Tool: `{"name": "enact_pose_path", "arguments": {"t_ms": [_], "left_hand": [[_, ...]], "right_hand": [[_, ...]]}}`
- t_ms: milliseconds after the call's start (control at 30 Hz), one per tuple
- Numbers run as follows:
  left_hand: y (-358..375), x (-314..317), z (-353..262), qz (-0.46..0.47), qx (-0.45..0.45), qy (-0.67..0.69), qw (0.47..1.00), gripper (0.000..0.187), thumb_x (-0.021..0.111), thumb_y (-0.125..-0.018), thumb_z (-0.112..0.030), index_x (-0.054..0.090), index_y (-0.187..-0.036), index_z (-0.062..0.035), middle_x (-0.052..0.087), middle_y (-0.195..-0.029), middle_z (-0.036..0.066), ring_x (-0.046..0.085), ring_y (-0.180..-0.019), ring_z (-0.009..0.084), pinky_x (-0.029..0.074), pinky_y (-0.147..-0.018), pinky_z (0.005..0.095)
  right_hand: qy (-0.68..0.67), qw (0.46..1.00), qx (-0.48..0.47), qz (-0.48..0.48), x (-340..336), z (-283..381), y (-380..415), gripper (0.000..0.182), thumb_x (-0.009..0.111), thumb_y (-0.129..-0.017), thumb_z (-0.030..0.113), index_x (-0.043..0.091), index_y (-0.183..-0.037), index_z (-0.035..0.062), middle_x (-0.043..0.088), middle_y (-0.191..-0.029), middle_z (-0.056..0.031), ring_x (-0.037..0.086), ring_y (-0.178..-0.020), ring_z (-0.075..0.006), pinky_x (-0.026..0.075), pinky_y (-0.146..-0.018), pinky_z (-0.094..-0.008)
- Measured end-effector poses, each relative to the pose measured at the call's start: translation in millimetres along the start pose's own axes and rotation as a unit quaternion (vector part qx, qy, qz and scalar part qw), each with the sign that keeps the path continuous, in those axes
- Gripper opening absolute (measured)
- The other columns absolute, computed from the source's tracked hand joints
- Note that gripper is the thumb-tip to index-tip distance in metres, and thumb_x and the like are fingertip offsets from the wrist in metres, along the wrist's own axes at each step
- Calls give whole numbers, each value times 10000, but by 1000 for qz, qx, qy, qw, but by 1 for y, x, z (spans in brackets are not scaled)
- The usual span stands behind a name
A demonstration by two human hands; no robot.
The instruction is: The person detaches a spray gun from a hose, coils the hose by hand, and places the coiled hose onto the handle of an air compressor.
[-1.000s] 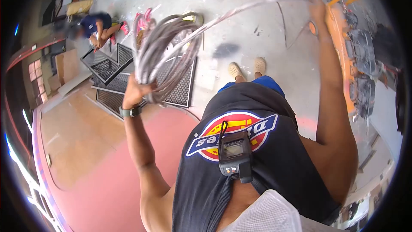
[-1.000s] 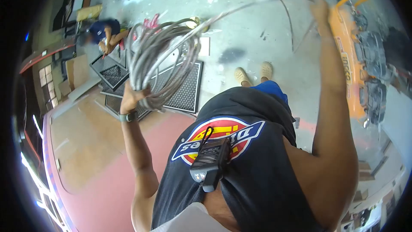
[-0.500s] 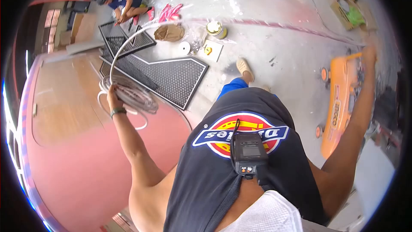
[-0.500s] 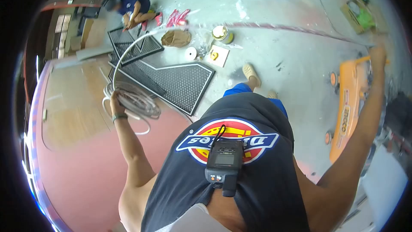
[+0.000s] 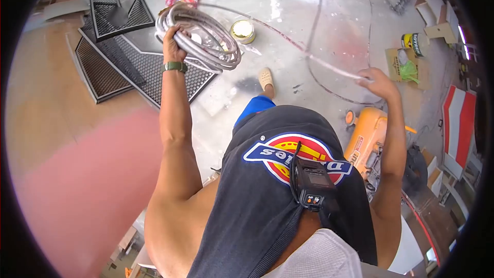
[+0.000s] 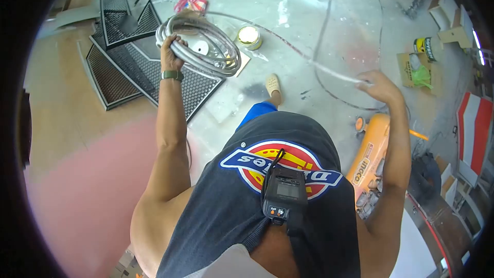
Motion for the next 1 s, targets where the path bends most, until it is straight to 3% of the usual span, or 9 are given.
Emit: {"name": "enact_pose_path", "arguments": {"t_ms": [100, 267, 367, 467, 567, 767, 800, 833, 1000], "left_hand": [[-51, 50, 26, 51, -15, -22, 998, 147, 670, -811, -124, 595, -887, -23, 593, -724, 47, 593, -626, 175, 545, -692, 352], [-60, 143, 53, 146, -32, 22, 989, 263, 667, -837, -189, 569, -1031, -39, 565, -770, 45, 571, -750, 183, 504, -855, 416], [-60, 185, 60, 160, -20, 125, 979, 222, 664, -826, -194, 586, -985, -61, 568, -746, 39, 580, -763, 213, 463, -931, 466], [-71, 208, 67, 128, -9, 214, 968, 118, 647, -802, -166, 564, -831, -86, 552, -733, 20, 568, -736, 210, 446, -941, 501], [-86, 228, 80, 106, -8, 275, 955, 92, 614, -784, -122, 527, -788, -92, 524, -715, 22, 544, -701, 199, 447, -928, 496], [-84, 267, 101, 139, 13, 18, 990, 179, 589, -779, -78, 516, -925, -5, 563, -755, 79, 577, -713, 220, 491, -854, 430], [-83, 278, 100, 151, 12, -45, 987, 195, 588, -777, -71, 521, -939, 12, 573, -762, 87, 589, -720, 227, 502, -834, 417], [-86, 283, 100, 138, 27, -45, 989, 185, 623, -751, -55, 589, -850, 97, 639, -726, 178, 675, -693, 280, 569, -672, 353], [-44, 355, 94, 261, -72, -286, 919, 260, 613, -742, -69, 573, -956, 74, 677, -930, 191, 690, -934, 322, 569, -771, 357]], "right_hand": [[67, 985, -84, 138, -1, 66, -40, 299, 653, -813, 268, 691, -981, 24, 669, -924, -201, 623, -868, -365, 469, -748, -418], [-14, 960, -83, 269, -30, 147, -106, 321, 662, -844, 303, 684, -973, 10, 687, -837, -128, 612, -761, -227, 462, -712, -334], [-105, 947, -116, 282, -44, 135, -147, 333, 646, -867, 331, 681, -940, 8, 641, -735, -46, 557, -690, -141, 432, -641, -305], [-133, 951, -34, 276, -48, 122, -166, 351, 653, -860, 348, 671, -898, 0, 572, -667, 4, 512, -639, -106, 404, -588, -306], [-219, 942, -33, 252, -31, 92, -181, 353, 668, -805, 367, 659, -832, 16, 569, -635, -32, 520, -619, -137, 396, -595, -300], [28, 978, -37, 203, -60, 48, -149, 303, 684, -812, 333, 690, -883, 39, 636, -708, -96, 575, -659, -197, 436, -624, -350], [26, 972, -55, 226, -69, 45, -144, 305, 688, -808, 334, 694, -889, 40, 649, -728, -97, 582, -670, -202, 440, -633, -350], [24, 966, -75, 247, -79, 46, -139, 307, 693, -804, 334, 698, -894, 41, 663, -749, -98, 589, -681, -207, 445, -643, -350], [-46, 947, -257, 187, -146, 43, -163, 315, 707, -799, 341, 708, -906, 44, 677, -766, -94, 599, -695, -206, 454, -659, -350]]}}
Point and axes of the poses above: each hand's wrist, its own y-axis away from the middle knuckle, its own x-axis out of the palm, z = x × y, the point moved 5 cm from there along -y, towards the middle knuckle
